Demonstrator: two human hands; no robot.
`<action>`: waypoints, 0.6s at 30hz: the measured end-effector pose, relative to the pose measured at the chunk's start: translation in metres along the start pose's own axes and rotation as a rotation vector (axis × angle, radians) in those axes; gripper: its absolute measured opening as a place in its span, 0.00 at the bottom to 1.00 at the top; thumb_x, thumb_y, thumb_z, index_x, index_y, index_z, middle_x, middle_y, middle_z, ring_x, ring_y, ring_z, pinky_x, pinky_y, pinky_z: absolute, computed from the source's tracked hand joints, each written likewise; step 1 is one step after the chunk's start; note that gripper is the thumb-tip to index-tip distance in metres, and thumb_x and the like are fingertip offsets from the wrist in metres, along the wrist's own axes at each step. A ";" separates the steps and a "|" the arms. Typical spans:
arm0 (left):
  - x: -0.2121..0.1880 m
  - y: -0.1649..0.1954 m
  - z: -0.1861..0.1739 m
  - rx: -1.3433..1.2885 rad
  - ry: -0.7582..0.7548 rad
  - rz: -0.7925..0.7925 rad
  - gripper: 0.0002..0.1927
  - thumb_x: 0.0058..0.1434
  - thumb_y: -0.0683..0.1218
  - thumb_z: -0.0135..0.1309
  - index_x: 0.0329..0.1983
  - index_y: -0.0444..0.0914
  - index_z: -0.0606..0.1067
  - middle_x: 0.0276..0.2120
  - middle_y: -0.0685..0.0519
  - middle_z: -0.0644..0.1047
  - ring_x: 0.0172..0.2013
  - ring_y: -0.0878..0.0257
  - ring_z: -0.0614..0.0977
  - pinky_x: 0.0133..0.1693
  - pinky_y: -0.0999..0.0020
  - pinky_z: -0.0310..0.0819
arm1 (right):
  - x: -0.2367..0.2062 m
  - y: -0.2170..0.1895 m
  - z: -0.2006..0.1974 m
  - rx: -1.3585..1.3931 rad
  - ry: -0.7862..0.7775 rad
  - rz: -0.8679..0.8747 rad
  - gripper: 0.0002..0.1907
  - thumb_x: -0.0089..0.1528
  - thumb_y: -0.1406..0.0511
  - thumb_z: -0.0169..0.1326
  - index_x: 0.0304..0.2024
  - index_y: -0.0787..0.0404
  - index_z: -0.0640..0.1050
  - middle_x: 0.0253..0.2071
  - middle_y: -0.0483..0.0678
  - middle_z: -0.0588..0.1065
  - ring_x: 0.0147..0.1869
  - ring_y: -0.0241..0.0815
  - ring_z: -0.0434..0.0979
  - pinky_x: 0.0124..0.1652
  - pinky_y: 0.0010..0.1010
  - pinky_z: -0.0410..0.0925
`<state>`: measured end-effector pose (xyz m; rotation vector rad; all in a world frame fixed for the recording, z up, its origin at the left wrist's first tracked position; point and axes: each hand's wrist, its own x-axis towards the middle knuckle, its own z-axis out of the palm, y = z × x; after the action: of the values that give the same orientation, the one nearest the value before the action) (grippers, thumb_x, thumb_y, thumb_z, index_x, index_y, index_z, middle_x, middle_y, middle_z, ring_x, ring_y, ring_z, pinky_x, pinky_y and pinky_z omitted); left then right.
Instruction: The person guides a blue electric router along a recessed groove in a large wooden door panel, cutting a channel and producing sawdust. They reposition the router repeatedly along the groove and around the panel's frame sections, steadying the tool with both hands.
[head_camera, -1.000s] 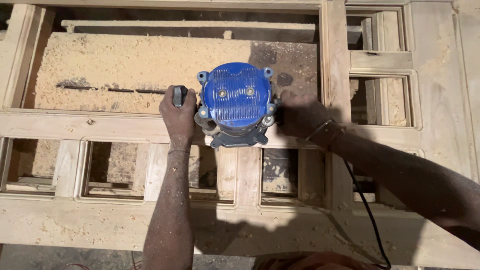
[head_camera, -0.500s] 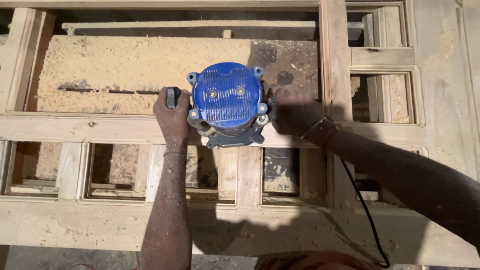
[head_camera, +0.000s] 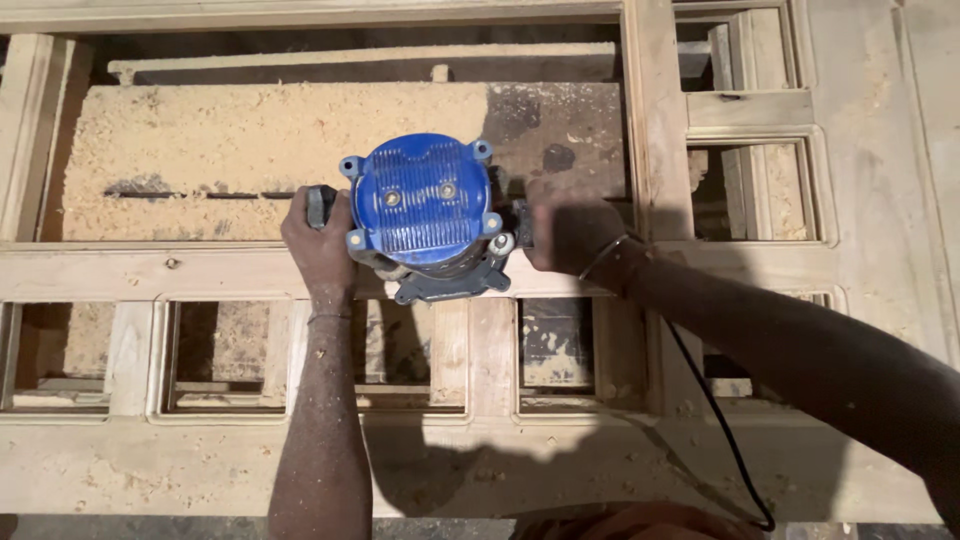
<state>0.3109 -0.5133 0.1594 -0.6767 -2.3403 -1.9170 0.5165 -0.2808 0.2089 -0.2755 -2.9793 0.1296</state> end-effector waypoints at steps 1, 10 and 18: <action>0.001 0.002 0.001 0.004 -0.001 0.000 0.13 0.64 0.44 0.58 0.30 0.30 0.71 0.23 0.53 0.72 0.26 0.66 0.69 0.30 0.65 0.66 | 0.001 0.000 0.001 -0.008 0.010 0.001 0.27 0.50 0.60 0.59 0.47 0.72 0.74 0.22 0.56 0.76 0.23 0.51 0.78 0.23 0.42 0.73; 0.005 0.030 0.011 -0.061 0.018 0.028 0.10 0.63 0.43 0.58 0.32 0.32 0.72 0.25 0.54 0.74 0.28 0.67 0.71 0.33 0.66 0.68 | -0.001 0.000 -0.014 -0.030 -0.164 0.055 0.25 0.54 0.63 0.57 0.50 0.71 0.72 0.32 0.60 0.77 0.31 0.55 0.80 0.31 0.46 0.74; -0.003 0.045 0.018 0.033 0.065 -0.016 0.16 0.60 0.48 0.60 0.35 0.29 0.75 0.27 0.46 0.77 0.29 0.58 0.76 0.37 0.61 0.72 | 0.001 -0.014 -0.041 -0.043 -0.252 0.103 0.31 0.51 0.61 0.61 0.51 0.72 0.69 0.46 0.65 0.74 0.41 0.62 0.79 0.39 0.50 0.73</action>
<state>0.3340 -0.4911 0.1961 -0.5855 -2.3403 -1.8722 0.5194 -0.2914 0.2508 -0.4499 -3.2207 0.1193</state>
